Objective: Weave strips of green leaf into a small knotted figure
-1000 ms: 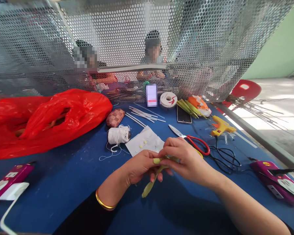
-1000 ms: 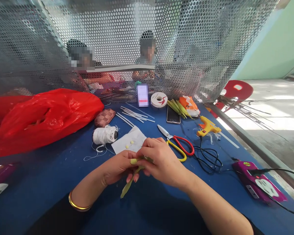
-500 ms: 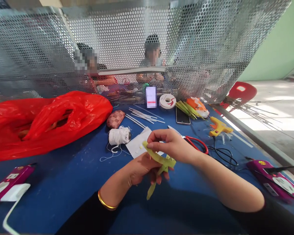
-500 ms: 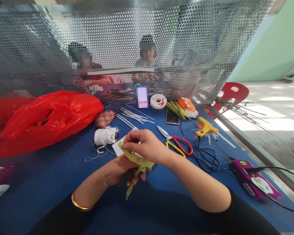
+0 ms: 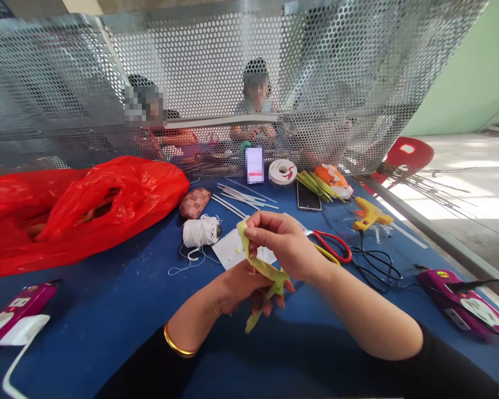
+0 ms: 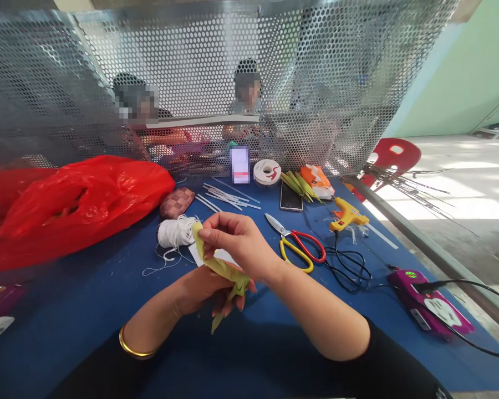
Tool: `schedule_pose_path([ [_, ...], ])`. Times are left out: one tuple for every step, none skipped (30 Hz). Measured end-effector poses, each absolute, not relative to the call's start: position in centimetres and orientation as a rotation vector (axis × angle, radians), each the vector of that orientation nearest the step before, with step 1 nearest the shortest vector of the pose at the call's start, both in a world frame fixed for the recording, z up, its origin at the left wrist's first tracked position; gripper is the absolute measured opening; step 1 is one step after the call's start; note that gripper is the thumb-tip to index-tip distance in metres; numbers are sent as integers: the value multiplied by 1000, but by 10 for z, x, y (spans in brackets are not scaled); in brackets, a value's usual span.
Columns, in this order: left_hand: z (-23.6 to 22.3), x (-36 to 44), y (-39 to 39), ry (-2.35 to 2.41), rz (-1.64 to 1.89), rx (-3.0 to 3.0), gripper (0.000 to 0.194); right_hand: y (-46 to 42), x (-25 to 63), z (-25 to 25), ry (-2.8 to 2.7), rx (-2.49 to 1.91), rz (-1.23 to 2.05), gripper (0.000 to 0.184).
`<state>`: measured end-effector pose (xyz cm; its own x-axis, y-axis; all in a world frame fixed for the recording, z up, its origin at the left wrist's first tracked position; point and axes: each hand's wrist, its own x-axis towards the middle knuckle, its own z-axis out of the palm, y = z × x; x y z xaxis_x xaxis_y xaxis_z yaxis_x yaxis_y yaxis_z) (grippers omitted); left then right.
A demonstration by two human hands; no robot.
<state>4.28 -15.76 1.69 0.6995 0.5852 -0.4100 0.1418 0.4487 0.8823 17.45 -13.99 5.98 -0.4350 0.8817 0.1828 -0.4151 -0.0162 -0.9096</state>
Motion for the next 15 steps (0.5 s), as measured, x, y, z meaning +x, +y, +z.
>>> schedule_pose_path([
  [17, 42, -158, 768, 314, 1102, 33, -140, 173, 59, -1233, -572, 1651, 22],
  [17, 42, -158, 754, 318, 1106, 31, -140, 171, 57, -1212, -584, 1648, 22],
  [17, 42, -159, 739, 323, 1105, 30, -139, 171, 56, -1182, -594, 1643, 22],
  [18, 41, -159, 726, 327, 1097, 30, -138, 171, 55, -1148, -601, 1637, 22],
  [18, 41, -159, 719, 329, 1086, 29, -137, 172, 54, -1114, -607, 1629, 21],
  [19, 41, -159, 719, 327, 1076, 28, -135, 173, 53, -1087, -613, 1621, 20],
  [20, 41, -159, 722, 328, 1070, 28, -133, 175, 53, -1070, -618, 1616, 20],
  [20, 42, -159, 723, 328, 1073, 28, -132, 176, 53, -1062, -617, 1616, 19],
  [21, 42, -159, 725, 329, 1084, 28, -131, 178, 54, -1062, -610, 1622, 19],
  [21, 42, -160, 726, 325, 1096, 28, -131, 179, 55, -1071, -596, 1635, 19],
  [21, 42, -160, 725, 318, 1104, 28, -132, 180, 56, -1092, -579, 1658, 19],
  [21, 42, -160, 724, 308, 1105, 28, -132, 180, 56, -1123, -564, 1681, 19],
  [21, 43, -160, 724, 300, 1100, 28, -133, 180, 56, -1162, -555, 1698, 19],
  [20, 43, -160, 727, 295, 1092, 27, -134, 180, 56, -1204, -556, 1708, 18],
  [20, 43, -160, 730, 294, 1086, 27, -135, 179, 56, -1239, -563, 1709, 18],
])
